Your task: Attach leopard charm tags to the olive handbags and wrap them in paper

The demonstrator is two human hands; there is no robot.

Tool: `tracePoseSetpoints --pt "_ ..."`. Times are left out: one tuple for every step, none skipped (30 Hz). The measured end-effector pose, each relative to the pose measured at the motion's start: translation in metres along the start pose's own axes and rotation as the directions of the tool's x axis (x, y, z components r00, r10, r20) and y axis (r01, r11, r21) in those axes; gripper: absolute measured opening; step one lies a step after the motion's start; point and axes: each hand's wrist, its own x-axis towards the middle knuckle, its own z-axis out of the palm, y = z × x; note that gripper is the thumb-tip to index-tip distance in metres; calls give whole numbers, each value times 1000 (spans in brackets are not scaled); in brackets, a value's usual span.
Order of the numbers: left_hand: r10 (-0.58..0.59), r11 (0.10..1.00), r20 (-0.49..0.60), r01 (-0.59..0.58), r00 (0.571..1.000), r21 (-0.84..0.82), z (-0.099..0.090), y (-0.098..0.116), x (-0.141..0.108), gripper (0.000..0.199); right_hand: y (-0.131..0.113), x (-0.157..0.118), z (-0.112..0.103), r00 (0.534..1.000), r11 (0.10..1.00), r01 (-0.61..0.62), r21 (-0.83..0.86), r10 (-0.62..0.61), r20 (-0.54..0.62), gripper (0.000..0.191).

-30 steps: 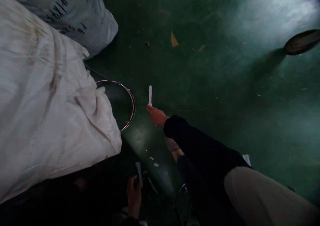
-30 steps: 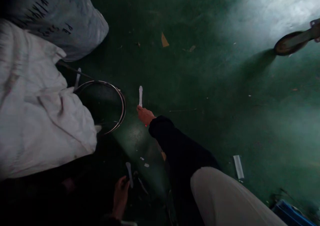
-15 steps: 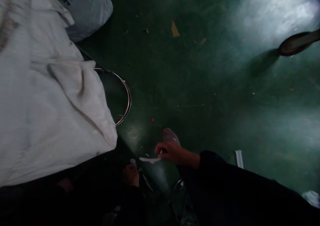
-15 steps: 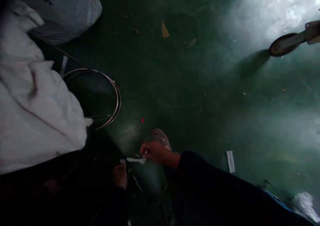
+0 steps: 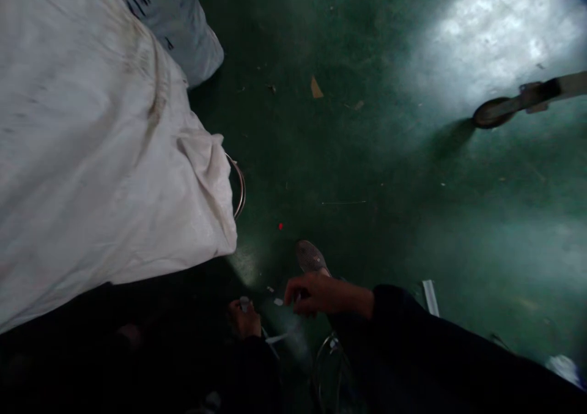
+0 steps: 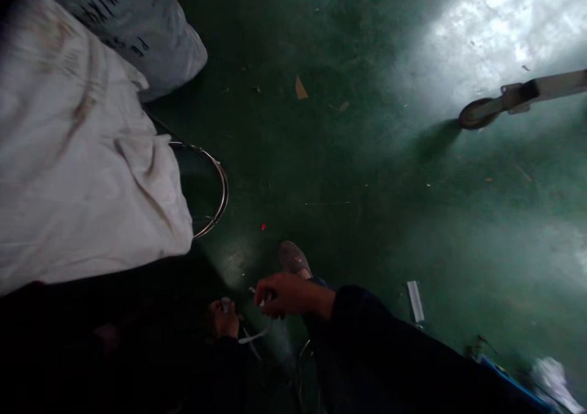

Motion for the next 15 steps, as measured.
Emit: tracePoseSetpoints --pt "-27 1000 6 27 1000 3 0 0 0 24 2 2 -1 1000 1000 3 7 -3 -2 19" --pt "-52 999 18 52 998 -1 0 1 1 23 3 3 -3 1000 1000 6 7 -6 -4 19" --pt "-75 997 34 75 997 -13 0 2 1 21 5 5 -3 1000 1000 9 0 -9 -4 20" --pt "-95 995 52 97 994 -33 0 5 1 20 6 6 -4 1000 1000 11 -10 -11 0 20" --pt "-111 991 70 115 991 -63 0 8 0 20 8 8 -3 1000 1000 10 -22 -10 6 20" --pt "-122 986 90 131 988 -102 -1 14 -1 19 10 9 -2 1000 999 9 -36 -8 14 20" --pt "-126 978 115 143 985 -152 -3 20 -4 19 11 11 0 1000 999 8 -50 -7 21 20" --pt "-121 966 148 151 982 -211 -6 29 -9 18 13 12 2 1000 998 7 -60 -5 30 19" --pt "-104 948 192 155 976 -277 -10 38 -17 18 14 14 5 999 998 8 -70 -5 38 18" --pt "-70 923 246 156 967 -351 -16 48 -29 19 14 15 9 999 997 11 -76 -8 46 17" --pt "-26 890 305 160 952 -426 -24 58 -44 20 13 15 13 999 997 18 -75 -14 51 17" --pt "30 848 367 171 930 -501 -34 67 -62 23 10 15 17 998 998 29 -64 -26 53 16" --pt "96 795 422 185 902 -578 -44 77 -83 28 6 13 22 998 998 45 -46 -43 45 14" --pt "151 739 464 212 873 -639 -56 86 -105 34 -1 10 26 998 998 65 -23 -64 29 11" --pt "197 681 492 243 848 -690 -68 94 -128 40 -11 5 31 996 996 86 5 -86 13 8"
